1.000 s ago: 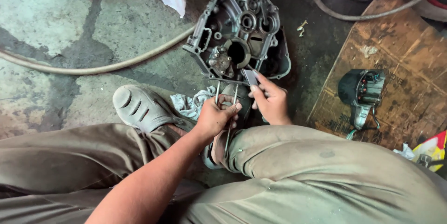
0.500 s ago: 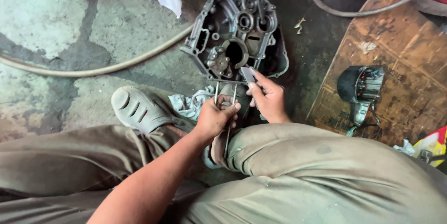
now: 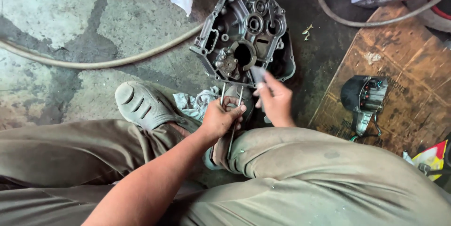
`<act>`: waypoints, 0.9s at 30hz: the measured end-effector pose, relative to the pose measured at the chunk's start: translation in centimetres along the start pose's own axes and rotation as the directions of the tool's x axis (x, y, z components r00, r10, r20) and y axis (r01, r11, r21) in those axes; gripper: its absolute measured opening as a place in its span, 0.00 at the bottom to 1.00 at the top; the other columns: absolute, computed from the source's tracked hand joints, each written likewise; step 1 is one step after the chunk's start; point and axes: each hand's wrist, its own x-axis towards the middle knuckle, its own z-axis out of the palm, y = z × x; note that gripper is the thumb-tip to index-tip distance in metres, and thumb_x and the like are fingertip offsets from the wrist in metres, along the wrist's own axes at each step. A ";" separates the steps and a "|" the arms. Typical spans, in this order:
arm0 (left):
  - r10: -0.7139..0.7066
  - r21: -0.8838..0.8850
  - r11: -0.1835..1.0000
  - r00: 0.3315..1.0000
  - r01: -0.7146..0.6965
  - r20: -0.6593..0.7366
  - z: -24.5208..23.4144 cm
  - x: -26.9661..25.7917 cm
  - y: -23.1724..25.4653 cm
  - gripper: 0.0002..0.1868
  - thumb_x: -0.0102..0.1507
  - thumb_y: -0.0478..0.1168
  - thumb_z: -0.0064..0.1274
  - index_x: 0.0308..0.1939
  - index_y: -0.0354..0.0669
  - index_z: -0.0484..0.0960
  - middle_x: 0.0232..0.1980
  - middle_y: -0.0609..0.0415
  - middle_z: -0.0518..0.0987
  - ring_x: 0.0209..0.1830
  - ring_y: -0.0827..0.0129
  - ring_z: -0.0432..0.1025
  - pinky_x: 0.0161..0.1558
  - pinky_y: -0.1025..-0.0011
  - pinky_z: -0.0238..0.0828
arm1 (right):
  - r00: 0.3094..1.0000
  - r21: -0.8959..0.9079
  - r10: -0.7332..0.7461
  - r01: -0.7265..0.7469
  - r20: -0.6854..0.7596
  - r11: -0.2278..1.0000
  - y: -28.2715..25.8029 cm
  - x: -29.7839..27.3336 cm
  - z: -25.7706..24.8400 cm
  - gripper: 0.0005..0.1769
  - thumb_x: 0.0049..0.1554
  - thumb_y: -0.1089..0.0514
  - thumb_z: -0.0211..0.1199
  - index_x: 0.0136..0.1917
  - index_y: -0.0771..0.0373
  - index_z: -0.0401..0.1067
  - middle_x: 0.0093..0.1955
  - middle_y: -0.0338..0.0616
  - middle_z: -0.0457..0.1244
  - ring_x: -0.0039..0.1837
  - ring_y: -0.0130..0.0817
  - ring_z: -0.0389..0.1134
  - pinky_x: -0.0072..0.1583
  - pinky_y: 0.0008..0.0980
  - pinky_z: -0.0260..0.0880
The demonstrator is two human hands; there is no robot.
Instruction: Clean and scrape gaskets or residue from a motorcycle engine casing using a small blade.
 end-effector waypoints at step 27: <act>0.001 -0.001 1.000 1.000 -0.001 -0.011 0.6 -0.4 0.5 0.10 0.63 0.38 0.60 0.44 0.36 0.79 0.23 0.55 0.76 0.16 0.73 0.70 0.20 0.72 0.66 | 0.998 -0.013 0.054 -0.054 -0.016 0.998 1.4 0.3 -0.7 0.23 0.64 0.64 0.60 0.72 0.65 0.69 0.40 0.43 0.69 0.31 0.21 0.63 0.33 0.24 0.64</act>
